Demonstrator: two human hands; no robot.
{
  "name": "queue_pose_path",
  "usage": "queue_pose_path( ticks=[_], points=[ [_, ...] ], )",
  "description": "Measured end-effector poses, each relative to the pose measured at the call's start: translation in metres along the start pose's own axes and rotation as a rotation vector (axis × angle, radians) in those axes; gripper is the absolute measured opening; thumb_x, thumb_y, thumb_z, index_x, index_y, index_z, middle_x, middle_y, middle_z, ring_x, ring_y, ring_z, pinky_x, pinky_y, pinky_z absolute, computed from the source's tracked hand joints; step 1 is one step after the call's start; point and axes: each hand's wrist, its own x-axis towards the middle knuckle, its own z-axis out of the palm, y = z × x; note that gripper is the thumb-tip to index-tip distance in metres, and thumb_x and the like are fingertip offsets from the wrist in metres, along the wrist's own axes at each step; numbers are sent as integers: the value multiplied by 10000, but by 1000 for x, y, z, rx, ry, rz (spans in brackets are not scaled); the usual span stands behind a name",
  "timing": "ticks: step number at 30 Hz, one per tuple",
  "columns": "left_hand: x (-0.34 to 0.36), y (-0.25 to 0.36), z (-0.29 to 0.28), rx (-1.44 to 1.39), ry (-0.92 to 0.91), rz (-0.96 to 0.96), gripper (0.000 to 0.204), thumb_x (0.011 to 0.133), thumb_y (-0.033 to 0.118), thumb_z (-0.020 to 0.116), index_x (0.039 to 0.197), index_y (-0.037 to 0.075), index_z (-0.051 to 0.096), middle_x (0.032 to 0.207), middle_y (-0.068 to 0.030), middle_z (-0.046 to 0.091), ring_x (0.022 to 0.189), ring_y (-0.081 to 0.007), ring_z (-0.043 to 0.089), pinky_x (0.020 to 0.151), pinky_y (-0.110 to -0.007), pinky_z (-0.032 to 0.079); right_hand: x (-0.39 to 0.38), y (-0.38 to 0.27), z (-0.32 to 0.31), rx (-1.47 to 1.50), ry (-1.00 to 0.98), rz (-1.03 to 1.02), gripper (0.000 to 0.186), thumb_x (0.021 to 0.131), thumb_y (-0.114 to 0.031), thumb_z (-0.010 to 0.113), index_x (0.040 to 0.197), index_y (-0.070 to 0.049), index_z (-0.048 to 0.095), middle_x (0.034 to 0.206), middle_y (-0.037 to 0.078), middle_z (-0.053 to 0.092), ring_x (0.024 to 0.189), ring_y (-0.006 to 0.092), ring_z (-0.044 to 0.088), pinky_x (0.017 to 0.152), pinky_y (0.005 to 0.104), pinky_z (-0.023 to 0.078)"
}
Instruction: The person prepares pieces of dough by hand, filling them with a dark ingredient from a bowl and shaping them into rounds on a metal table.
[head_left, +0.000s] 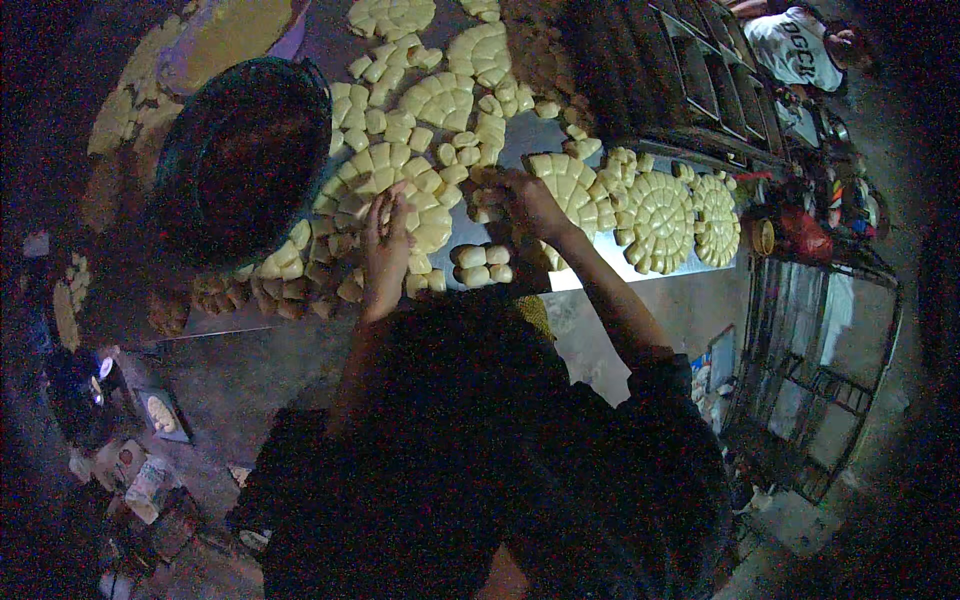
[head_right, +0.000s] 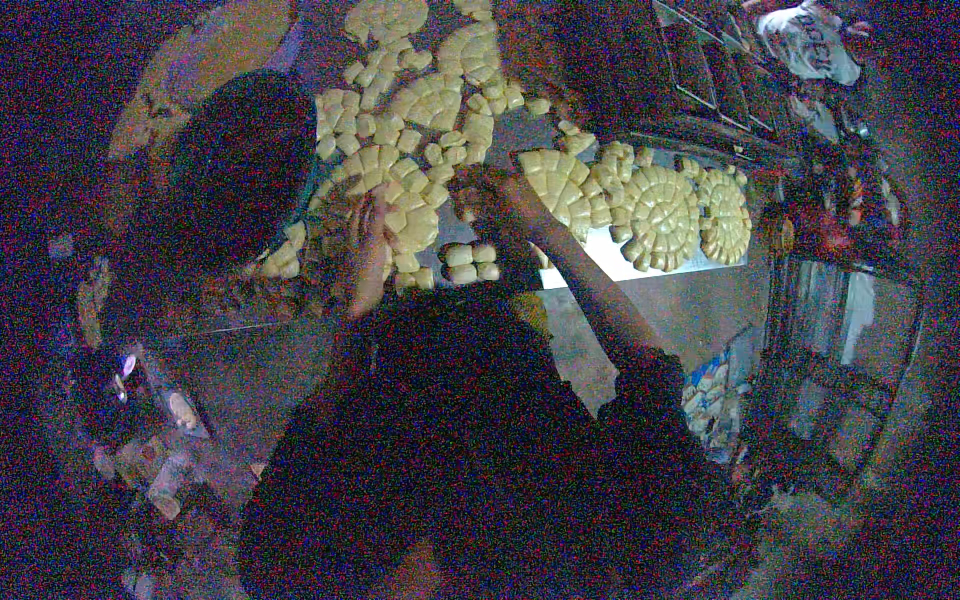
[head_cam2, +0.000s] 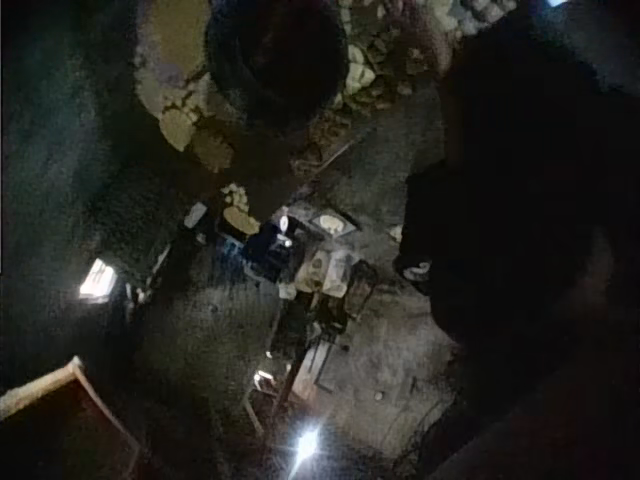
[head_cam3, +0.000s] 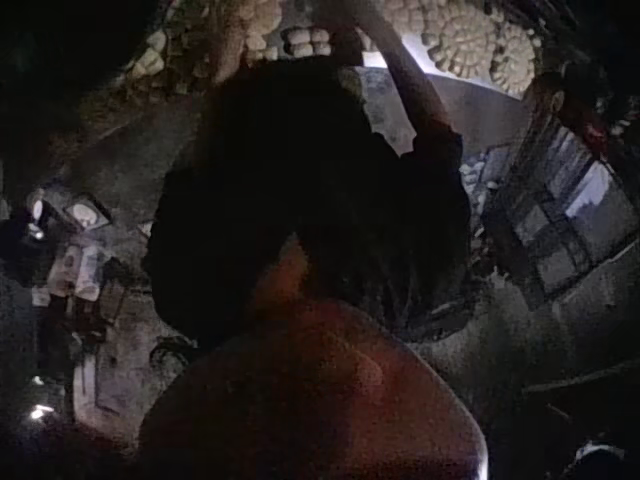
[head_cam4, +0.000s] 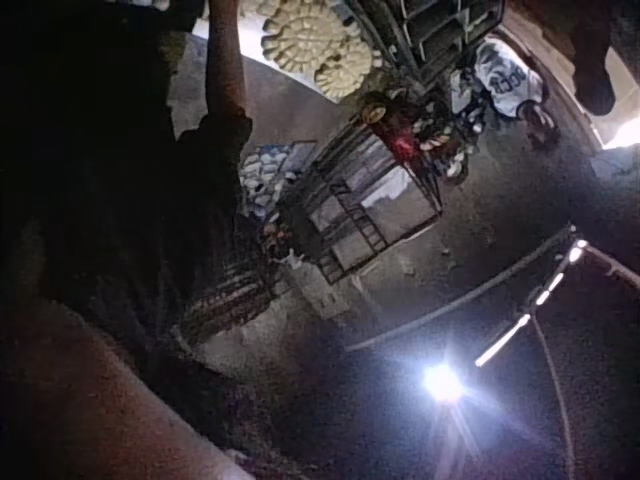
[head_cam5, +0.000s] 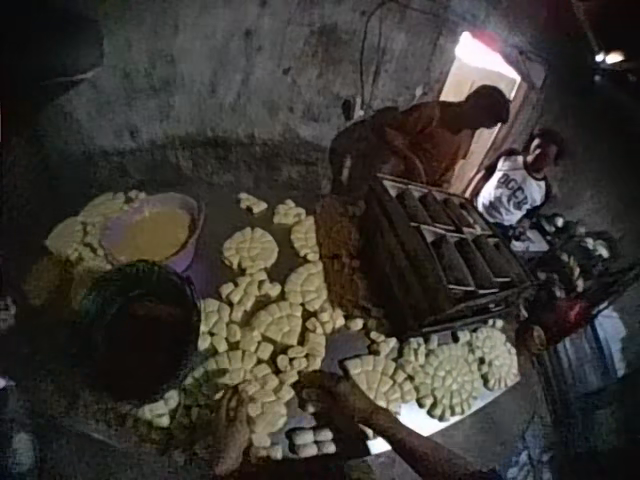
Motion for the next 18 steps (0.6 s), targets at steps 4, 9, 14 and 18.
queue_pose_path(
  ticks=[4,9,14,18],
  points=[
    [-26,-11,-10,112,75,73,396,1016,374,493,1245,70,599,1021,-33,632,734,-71,532,620,-216,440,-12,-15,-8,-215,24,-231,312,851,-88,657,1151,-12,616,1150,147,622,1096,306,589,931,405,493],
    [-60,-8,12,-12,262,-31,368,1018,346,494,1220,67,624,932,-37,635,691,-67,514,622,-211,435,-7,-8,-6,625,-109,290,310,796,-139,735,1071,-47,624,1082,129,624,1048,286,592,876,393,502],
    [-89,-65,19,176,287,97,350,1012,313,511,1209,50,631,969,-58,659,771,-134,580,699,-275,475,-1,43,-18,139,-185,-370,303,752,-127,749,1031,-83,640,940,77,636,827,171,623,747,324,516],
    [-132,-40,44,135,331,-72,340,991,294,550,1212,49,631,990,-75,673,844,-169,613,772,-313,496,-59,0,-45,20,-203,-309,314,725,-88,735,1020,-73,631,886,76,611,889,215,598,773,350,516]
  ],
)
